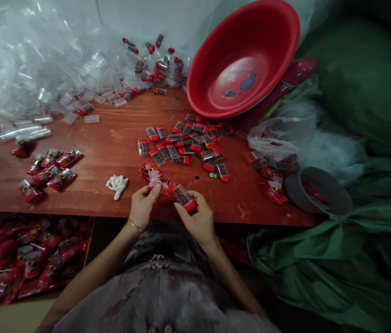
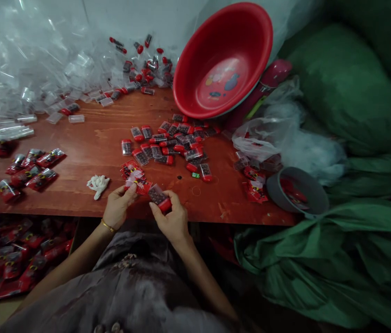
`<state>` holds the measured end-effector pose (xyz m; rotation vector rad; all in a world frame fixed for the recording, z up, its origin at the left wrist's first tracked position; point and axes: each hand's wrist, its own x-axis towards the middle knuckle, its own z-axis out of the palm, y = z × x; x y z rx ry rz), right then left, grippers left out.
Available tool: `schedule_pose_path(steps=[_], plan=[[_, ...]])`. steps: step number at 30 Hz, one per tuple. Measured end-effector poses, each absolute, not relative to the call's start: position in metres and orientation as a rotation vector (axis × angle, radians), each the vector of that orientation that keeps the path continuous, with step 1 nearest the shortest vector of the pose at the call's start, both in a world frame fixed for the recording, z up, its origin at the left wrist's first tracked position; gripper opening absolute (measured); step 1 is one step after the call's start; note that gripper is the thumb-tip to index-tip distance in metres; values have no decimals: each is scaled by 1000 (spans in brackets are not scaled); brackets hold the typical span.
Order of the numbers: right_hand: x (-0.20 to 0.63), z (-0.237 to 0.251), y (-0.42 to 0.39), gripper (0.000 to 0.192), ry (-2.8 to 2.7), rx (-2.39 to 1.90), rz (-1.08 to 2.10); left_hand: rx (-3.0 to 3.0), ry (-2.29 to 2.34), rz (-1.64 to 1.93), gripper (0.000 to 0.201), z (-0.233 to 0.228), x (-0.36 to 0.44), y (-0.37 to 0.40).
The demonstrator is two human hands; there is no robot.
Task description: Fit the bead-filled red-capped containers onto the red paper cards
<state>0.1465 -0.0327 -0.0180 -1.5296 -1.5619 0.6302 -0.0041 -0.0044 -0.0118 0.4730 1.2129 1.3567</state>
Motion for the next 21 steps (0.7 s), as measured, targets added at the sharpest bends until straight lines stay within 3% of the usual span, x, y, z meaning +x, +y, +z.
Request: schedule_pose_path(steps=[10, 21], plan=[[147, -22, -32, 34, -1658, -1541, 509, 559, 1293, 1332, 36, -15, -3, -6], [151, -24, -30, 32, -1681, -1443, 704, 695, 1251, 1269, 29, -24, 4, -6]])
